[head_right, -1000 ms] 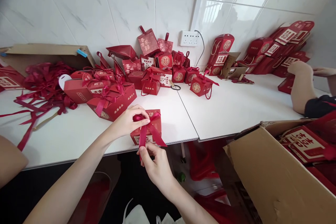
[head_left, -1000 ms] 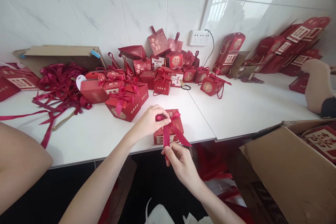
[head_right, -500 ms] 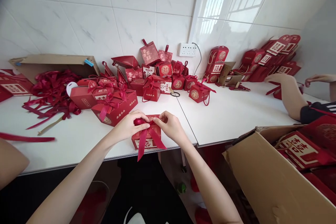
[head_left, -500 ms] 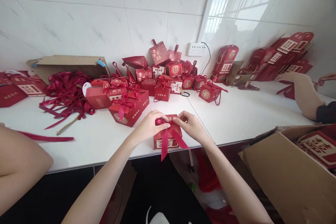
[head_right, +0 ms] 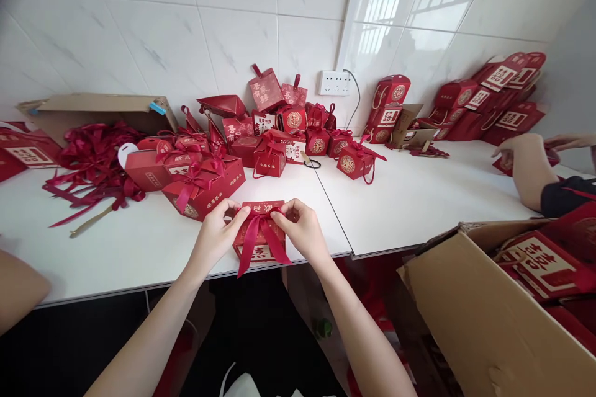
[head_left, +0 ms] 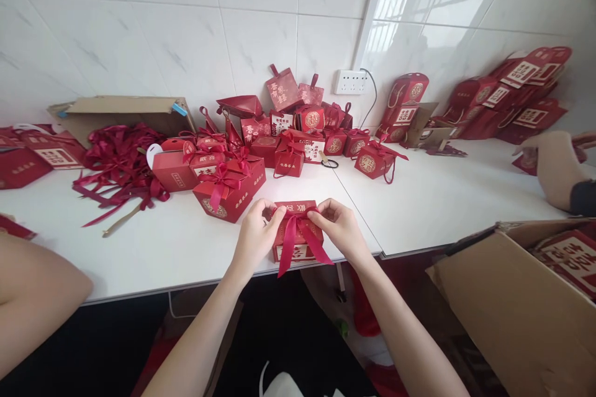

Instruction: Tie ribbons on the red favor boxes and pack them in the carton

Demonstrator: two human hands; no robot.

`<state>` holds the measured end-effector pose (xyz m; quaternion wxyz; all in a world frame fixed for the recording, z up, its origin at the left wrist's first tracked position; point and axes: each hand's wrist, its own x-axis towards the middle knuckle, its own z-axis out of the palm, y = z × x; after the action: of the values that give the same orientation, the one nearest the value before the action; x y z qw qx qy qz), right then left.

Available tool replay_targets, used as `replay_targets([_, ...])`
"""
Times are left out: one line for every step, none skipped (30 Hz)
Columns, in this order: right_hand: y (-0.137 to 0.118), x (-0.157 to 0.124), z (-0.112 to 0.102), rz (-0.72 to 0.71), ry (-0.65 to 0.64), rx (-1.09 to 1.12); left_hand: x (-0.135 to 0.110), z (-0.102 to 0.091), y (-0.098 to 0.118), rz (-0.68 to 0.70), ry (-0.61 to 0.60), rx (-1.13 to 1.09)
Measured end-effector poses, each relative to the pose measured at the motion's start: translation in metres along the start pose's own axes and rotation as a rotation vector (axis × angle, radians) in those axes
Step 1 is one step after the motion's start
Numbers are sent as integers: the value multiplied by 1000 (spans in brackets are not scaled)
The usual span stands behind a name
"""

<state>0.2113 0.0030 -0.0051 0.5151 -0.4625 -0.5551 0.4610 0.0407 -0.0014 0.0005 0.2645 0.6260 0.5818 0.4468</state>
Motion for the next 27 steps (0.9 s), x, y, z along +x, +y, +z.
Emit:
replay_targets([1, 0, -1, 18, -13, 51, -1, 1, -1, 5, 18, -20])
replay_targets([2, 1, -2, 32, -21, 98, -1, 1, -2, 8, 30, -41])
replay_targets([2, 1, -3, 43, -24, 141, -1, 1, -3, 8, 37, -58])
replay_targets([3, 1, -3, 52, -23, 183, -1, 2, -4, 9, 41, -73])
replay_targets([3, 1, -4, 61, -18, 222, -1, 2, -5, 13, 46, -85])
replay_targets([4, 1, -4, 69, -10, 255, 0, 3, -6, 19, 50, -96])
replay_targets([5, 0, -4, 75, 2, 278, 0, 3, -7, 23, 56, -109])
replay_targets([6, 0, -4, 79, 17, 290, 0, 4, -8, 25, 61, -125])
replay_targets([7, -1, -4, 81, 30, 291, 1, 4, -8, 25, 67, -143])
replay_targets([8, -2, -4, 81, 43, 284, 1, 5, -8, 21, 72, -160])
replay_targets([9, -3, -4, 80, 54, 275, 1, 5, -9, 18, 77, -176])
replay_targets([10, -3, -3, 77, 63, 267, 1, 6, -9, 16, 80, -186])
replay_targets([11, -4, -3, 75, 70, 260, 1, 6, -9, 17, 82, -191])
replay_targets([12, -4, -4, 71, 77, 254, 1, 6, -9, 22, 83, -193])
replay_targets([12, -5, -4, 66, 85, 247, 1, 6, -8, 27, 84, -192])
replay_targets([13, -5, -4, 61, 92, 238, 0, 6, -8, 33, 86, -190])
replay_targets([13, -5, -4, 56, 99, 228, 0, 6, -8, 38, 87, -188])
replay_targets([13, -5, -4, 52, 104, 217, 0, 6, -8, 40, 89, -184])
replay_targets([13, -5, -4, 50, 106, 209, -1, 6, -8, 41, 92, -180])
replay_targets([13, -5, -5, 51, 106, 205, -1, 6, -9, 41, 95, -175])
replay_targets([13, -5, -5, 52, 105, 206, -1, 6, -9, 41, 97, -169])
replay_targets([13, -5, -5, 53, 104, 207, -1, 6, -9, 43, 98, -163])
replay_targets([13, -6, -5, 52, 106, 208, -1, 6, -10, 46, 99, -157])
replay_targets([13, -6, -5, 51, 111, 207, -1, 6, -10, 51, 100, -151])
replay_targets([13, -6, -5, 49, 119, 205, 0, 6, -10, 55, 103, -145])
replay_targets([14, -6, -5, 48, 130, 202, 0, 6, -11, 58, 107, -136])
replay_targets([15, -6, -5, 49, 142, 201, 0, 6, -11, 60, 110, -127])
